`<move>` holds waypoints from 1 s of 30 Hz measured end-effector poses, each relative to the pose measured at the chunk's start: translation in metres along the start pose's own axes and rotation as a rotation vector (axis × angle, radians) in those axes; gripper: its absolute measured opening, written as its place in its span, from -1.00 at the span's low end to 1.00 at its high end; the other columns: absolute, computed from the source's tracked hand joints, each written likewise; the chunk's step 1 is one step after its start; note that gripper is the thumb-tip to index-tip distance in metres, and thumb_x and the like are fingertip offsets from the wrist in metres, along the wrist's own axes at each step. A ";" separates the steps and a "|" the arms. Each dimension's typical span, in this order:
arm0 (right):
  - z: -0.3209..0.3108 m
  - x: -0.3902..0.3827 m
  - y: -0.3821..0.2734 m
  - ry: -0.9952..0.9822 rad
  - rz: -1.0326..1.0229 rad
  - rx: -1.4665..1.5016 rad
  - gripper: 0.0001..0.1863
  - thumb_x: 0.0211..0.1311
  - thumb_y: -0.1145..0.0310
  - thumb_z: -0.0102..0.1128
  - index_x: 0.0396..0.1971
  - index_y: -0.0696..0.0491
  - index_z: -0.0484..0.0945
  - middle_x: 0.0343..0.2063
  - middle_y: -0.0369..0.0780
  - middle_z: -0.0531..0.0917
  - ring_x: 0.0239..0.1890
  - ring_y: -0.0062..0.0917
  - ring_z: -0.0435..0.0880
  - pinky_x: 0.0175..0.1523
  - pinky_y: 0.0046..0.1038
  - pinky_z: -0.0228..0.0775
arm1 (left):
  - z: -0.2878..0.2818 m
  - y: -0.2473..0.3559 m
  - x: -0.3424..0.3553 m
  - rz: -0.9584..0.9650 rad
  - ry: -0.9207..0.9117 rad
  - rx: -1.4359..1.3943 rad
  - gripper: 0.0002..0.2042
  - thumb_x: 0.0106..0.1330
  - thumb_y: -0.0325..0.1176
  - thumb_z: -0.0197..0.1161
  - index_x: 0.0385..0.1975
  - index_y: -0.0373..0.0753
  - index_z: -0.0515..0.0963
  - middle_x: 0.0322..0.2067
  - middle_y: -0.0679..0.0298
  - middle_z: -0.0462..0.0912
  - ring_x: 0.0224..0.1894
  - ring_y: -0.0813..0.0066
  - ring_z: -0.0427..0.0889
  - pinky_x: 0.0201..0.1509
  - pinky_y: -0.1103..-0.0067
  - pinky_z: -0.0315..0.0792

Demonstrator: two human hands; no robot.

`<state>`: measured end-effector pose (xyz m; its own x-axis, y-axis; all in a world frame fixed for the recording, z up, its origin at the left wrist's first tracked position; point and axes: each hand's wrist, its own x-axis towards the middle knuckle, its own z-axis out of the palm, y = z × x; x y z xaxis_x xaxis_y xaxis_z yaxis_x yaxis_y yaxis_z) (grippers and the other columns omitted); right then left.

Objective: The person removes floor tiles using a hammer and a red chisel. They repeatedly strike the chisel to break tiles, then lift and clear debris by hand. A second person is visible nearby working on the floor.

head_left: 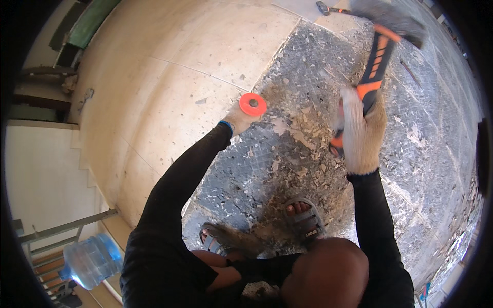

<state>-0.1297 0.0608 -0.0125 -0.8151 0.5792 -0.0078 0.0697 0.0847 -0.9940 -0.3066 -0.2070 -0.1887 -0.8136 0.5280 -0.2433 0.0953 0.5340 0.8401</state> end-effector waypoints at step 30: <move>-0.018 0.006 0.062 -0.297 0.326 -0.250 -0.61 0.50 0.15 0.28 0.00 0.22 0.65 -0.35 -0.02 0.79 -0.30 -0.19 0.87 -0.06 -0.14 0.68 | 0.019 -0.003 0.030 0.062 -0.065 0.123 -0.63 0.27 -0.26 0.56 -0.02 -0.31 0.72 -0.16 0.16 0.84 -0.07 0.32 0.79 0.12 0.32 0.64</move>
<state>-0.1196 0.0839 -0.0718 -0.8536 0.3557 -0.3806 0.4540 0.1500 -0.8783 -0.3205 -0.1805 -0.2071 -0.7655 0.6018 -0.2276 0.2169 0.5743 0.7894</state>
